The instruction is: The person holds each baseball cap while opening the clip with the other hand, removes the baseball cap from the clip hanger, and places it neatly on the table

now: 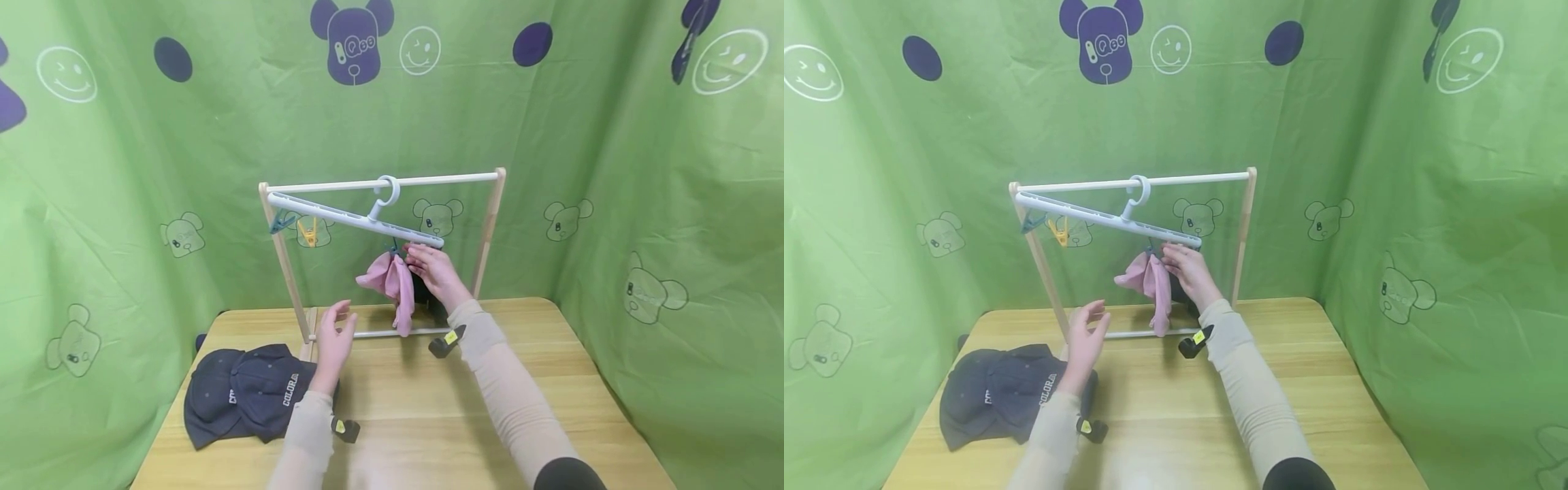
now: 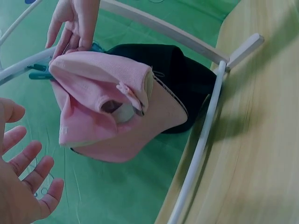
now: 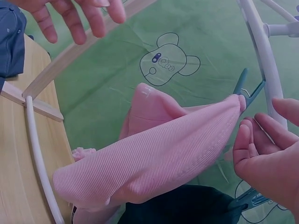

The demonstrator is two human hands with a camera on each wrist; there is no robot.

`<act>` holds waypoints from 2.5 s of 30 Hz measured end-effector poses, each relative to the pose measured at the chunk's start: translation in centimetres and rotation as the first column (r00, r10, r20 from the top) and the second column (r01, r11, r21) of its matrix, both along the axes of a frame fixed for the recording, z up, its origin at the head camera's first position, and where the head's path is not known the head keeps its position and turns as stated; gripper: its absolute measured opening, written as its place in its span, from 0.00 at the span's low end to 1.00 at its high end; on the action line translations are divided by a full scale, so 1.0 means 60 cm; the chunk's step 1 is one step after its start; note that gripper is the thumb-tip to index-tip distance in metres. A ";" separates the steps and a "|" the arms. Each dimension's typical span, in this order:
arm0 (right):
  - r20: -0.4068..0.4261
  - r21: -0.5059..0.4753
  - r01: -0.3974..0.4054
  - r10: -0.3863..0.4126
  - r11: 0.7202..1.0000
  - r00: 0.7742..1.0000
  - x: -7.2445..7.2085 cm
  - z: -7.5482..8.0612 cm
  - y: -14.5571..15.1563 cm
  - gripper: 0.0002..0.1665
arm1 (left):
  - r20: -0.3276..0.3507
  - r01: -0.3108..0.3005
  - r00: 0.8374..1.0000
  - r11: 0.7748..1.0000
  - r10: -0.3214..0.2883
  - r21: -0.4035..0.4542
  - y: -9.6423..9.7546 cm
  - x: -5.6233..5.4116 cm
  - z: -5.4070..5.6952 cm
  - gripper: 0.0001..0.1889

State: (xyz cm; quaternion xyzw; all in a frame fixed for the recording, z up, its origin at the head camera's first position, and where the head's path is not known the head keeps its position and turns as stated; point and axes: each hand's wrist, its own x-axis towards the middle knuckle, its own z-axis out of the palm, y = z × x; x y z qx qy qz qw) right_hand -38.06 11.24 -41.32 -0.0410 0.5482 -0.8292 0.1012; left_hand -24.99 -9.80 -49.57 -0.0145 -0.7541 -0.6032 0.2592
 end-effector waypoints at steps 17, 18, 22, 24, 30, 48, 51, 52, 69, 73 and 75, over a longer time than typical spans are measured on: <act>-0.108 0.202 0.051 -0.030 0.978 0.994 -0.009 -0.006 -0.023 0.23 | -0.045 0.014 0.999 0.992 -0.020 -0.125 0.047 -0.031 0.013 0.21; -0.106 0.204 0.052 -0.031 0.978 0.994 -0.009 -0.007 -0.024 0.23 | -0.035 0.022 0.999 0.992 -0.027 -0.125 0.049 -0.034 0.013 0.21; -0.095 0.192 0.048 -0.030 0.980 0.995 -0.008 -0.007 -0.028 0.23 | 0.030 0.069 0.997 0.992 -0.066 -0.103 0.057 -0.041 0.019 0.22; -0.084 0.178 0.041 -0.026 0.983 0.996 -0.007 -0.007 -0.030 0.24 | 0.048 0.088 0.995 0.992 -0.084 -0.092 0.061 -0.046 0.021 0.22; -0.052 0.156 0.025 -0.017 0.988 0.998 -0.003 -0.006 -0.034 0.23 | 0.049 0.128 0.991 0.990 -0.125 -0.058 0.072 -0.055 0.030 0.22; -0.077 0.230 0.056 -0.039 0.972 0.996 -0.001 -0.002 -0.046 0.24 | 0.033 0.144 0.989 0.982 -0.141 -0.119 0.089 -0.080 0.029 0.23; -0.072 0.251 0.089 -0.073 0.964 0.995 -0.005 -0.004 -0.049 0.23 | 0.055 0.148 0.988 0.982 -0.142 -0.114 0.094 -0.083 0.028 0.23; -0.072 0.259 0.097 -0.081 0.961 0.994 -0.006 -0.005 -0.050 0.23 | 0.063 0.152 0.987 0.983 -0.146 -0.106 0.095 -0.083 0.027 0.24; -0.108 0.233 0.153 -0.131 0.960 0.985 -0.007 -0.001 -0.054 0.04 | 0.134 0.126 0.984 0.988 -0.114 -0.084 0.101 -0.083 0.021 0.27; -0.090 0.202 0.147 -0.131 0.968 0.987 -0.009 0.000 -0.051 0.04 | 0.132 0.120 0.985 0.988 -0.106 -0.098 0.100 -0.080 0.017 0.26; -0.081 0.178 0.148 -0.136 0.973 0.987 -0.013 -0.003 -0.051 0.06 | 0.131 0.116 0.986 0.987 -0.101 -0.107 0.100 -0.078 0.016 0.25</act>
